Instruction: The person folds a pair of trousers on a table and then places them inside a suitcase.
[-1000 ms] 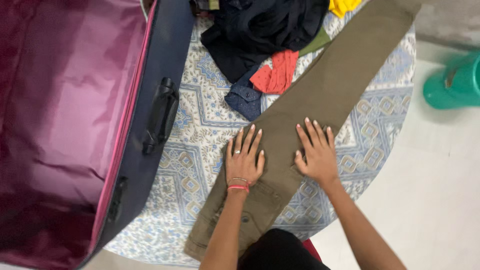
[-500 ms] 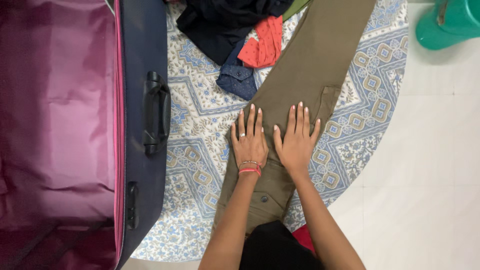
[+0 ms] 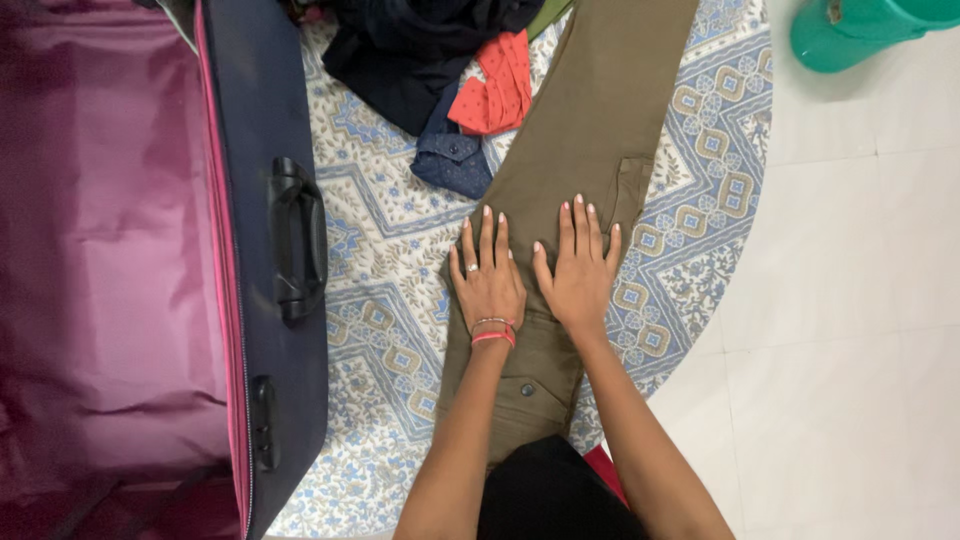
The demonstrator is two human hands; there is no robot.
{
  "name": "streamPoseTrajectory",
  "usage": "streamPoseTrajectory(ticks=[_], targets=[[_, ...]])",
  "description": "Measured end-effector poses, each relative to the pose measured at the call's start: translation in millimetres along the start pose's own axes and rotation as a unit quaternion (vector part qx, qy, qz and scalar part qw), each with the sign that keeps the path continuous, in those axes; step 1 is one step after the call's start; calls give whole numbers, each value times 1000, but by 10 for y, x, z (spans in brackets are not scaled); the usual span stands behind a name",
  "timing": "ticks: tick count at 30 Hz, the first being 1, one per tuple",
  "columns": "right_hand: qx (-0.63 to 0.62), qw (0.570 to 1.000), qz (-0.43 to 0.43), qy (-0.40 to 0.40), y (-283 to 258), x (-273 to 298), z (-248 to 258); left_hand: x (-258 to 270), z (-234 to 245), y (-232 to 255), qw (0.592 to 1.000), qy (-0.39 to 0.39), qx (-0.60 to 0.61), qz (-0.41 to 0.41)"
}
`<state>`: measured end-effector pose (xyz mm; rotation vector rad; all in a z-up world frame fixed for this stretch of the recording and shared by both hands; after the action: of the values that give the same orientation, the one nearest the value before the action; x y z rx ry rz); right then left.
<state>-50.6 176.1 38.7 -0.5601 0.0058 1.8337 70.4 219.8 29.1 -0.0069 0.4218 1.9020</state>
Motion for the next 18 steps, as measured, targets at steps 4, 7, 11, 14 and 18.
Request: streamPoseTrajectory(ticks=[4, 7, 11, 14, 18], targets=[[8, 1000, -3, -13, -16, 17, -9, 9, -12, -16, 1000, -1, 3, -2], [4, 1000, -4, -16, -7, 44, -13, 44, -21, -38, 1000, -3, 15, -19], [-29, 999, -7, -38, -20, 218, 88, 100, -17, -77, 999, 2, 34, -39], [-51, 997, -5, -54, -5, 345, 160, 126, -70, -108, 998, 5, 52, -29], [-52, 997, -6, -59, -11, 393, 174, 159, -79, -113, 998, 7, 58, -29]])
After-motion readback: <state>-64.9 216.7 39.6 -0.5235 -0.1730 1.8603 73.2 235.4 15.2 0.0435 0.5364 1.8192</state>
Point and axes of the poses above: each hand's wrist, its own x-axis away from the middle knuckle, its own z-axis out of the back of the hand, y = z × x, the point moved 4 cm from there along -x, towards the middle knuckle, and after that the axes turned 10 degrees about y, right-handed, at the moved point
